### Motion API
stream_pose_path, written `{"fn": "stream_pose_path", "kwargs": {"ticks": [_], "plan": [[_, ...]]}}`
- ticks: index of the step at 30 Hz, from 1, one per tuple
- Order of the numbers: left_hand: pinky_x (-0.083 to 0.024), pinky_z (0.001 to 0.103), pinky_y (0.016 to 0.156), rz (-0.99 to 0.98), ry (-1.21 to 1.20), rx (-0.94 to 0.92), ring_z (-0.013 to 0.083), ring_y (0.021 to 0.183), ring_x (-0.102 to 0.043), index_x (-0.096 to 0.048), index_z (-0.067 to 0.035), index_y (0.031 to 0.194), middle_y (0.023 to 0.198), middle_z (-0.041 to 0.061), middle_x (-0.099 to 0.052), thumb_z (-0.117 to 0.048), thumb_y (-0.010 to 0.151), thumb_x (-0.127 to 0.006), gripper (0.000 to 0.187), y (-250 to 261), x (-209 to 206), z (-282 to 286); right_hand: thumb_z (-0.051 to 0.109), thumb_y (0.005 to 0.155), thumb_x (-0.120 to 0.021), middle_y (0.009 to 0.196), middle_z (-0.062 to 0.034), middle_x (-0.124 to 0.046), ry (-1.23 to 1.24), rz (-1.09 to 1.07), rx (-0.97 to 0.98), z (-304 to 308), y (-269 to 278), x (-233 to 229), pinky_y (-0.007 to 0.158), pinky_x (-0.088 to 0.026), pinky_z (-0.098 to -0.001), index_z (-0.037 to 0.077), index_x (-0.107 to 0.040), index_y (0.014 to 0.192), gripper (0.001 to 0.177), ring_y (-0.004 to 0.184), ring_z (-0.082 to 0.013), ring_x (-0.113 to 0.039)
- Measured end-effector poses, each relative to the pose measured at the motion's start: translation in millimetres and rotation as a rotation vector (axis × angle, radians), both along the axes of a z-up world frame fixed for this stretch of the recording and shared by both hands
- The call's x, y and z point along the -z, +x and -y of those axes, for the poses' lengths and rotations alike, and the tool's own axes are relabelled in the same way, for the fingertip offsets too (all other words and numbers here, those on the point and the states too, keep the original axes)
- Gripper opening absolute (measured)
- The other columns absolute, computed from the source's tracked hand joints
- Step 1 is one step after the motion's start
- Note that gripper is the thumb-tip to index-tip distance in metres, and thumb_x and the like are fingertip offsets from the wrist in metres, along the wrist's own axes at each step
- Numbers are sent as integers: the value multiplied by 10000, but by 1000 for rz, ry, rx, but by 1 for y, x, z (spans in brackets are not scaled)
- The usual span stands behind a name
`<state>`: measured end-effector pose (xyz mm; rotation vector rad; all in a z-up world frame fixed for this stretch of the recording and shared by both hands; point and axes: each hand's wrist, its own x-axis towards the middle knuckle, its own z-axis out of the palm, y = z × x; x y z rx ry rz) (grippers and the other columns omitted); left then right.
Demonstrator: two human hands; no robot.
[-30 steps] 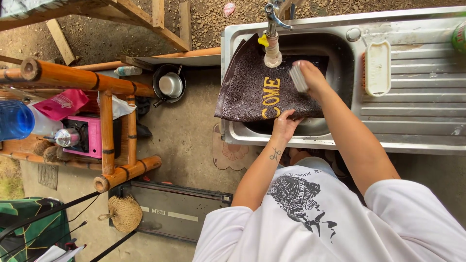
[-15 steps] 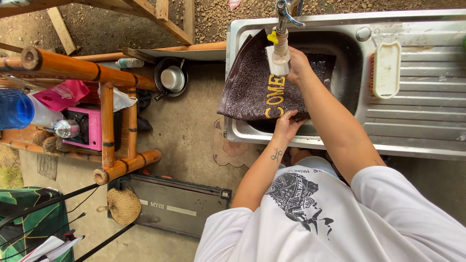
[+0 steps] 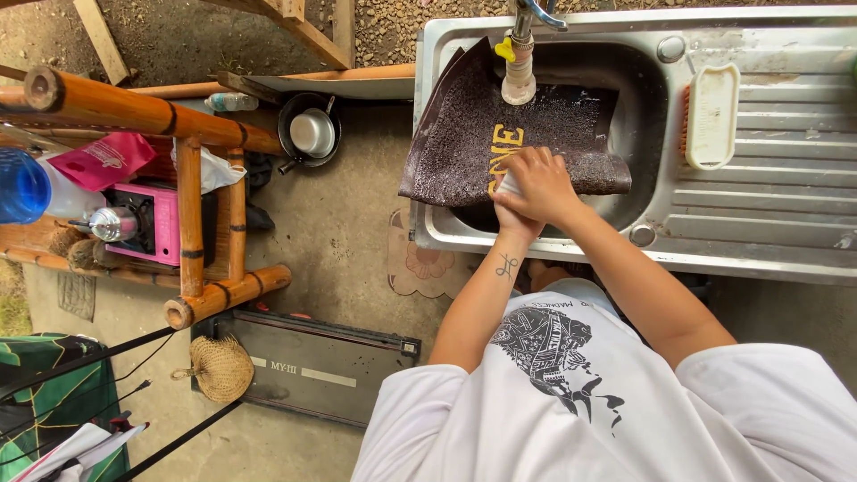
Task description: Cleaning and scrubbing a floor mat in a sink using a sponge and a brush.
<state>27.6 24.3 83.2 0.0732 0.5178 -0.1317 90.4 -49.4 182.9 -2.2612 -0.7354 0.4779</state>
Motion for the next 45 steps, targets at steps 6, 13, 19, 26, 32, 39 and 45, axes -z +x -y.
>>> {"fn": "stream_pose_path", "kwargs": {"ticks": [6, 13, 19, 26, 32, 39, 45], "plan": [[-256, 486, 1240, 44, -51, 53, 309, 1479, -364, -384, -181, 1571, 1586, 89, -416, -749, 1028, -304, 790, 5, 22, -3, 485, 988, -533, 1258, -182, -613, -321, 289, 110, 7, 2, 17, 922, -382, -516, 129, -647, 1320, 499, 1164, -344, -527], [-160, 607, 1250, 3, 1, 69, 384, 1518, -257, -291, -188, 1606, 1663, 147, -278, -721, 1004, -354, 807, 1, -5, -3, 429, 1045, -419, 1362, -207, -619, -718, -69, 274, 63, 49, 105, 1018, -392, -558, 39, -665, 1290, 523, 1330, -366, -464], [-201, 587, 1200, -81, 14, 107, 386, 1432, -316, -317, -193, 1578, 1579, 154, -348, -740, 961, -341, 825, -3, -12, -5, 405, 1047, -435, 1267, -155, -665, -668, -83, 86, 2, 28, 48, 967, -447, -495, 46, -684, 1218, 470, 1223, -343, -524], [-353, 476, 1178, -39, 153, 51, 306, 1384, -472, -444, -144, 1508, 1488, 111, -509, -707, 1060, -315, 731, -8, 38, -5, 340, 1010, -546, 1290, -127, -652, -210, 399, 109, 2, -26, 27, 892, -432, -475, 83, -684, 1232, 365, 1134, -325, -547], [-266, 600, 1180, 4, 51, 50, 348, 1442, -353, -349, -218, 1560, 1579, 109, -381, -730, 987, -347, 768, 2, -19, -1, 340, 1071, -534, 1270, -123, -671, -396, 241, 416, 95, 6, 104, 900, -413, -555, 116, -697, 1237, 323, 1174, -394, -549], [-180, 641, 1222, -15, 43, 33, 394, 1493, -277, -255, -155, 1614, 1626, 163, -297, -735, 991, -357, 857, 2, -16, 0, 303, 1092, -530, 1308, -137, -658, -312, 46, 496, 93, -8, 81, 942, -407, -545, 109, -679, 1282, 310, 1195, -412, -532], [-182, 606, 1233, -5, 31, 16, 365, 1494, -288, -279, -139, 1603, 1615, 164, -319, -730, 1001, -336, 845, 8, -7, 1, 244, 1105, -587, 1380, -102, -653, -182, 431, 372, 57, -24, 29, 947, -428, -504, 101, -683, 1267, 237, 1214, -350, -559]]}}
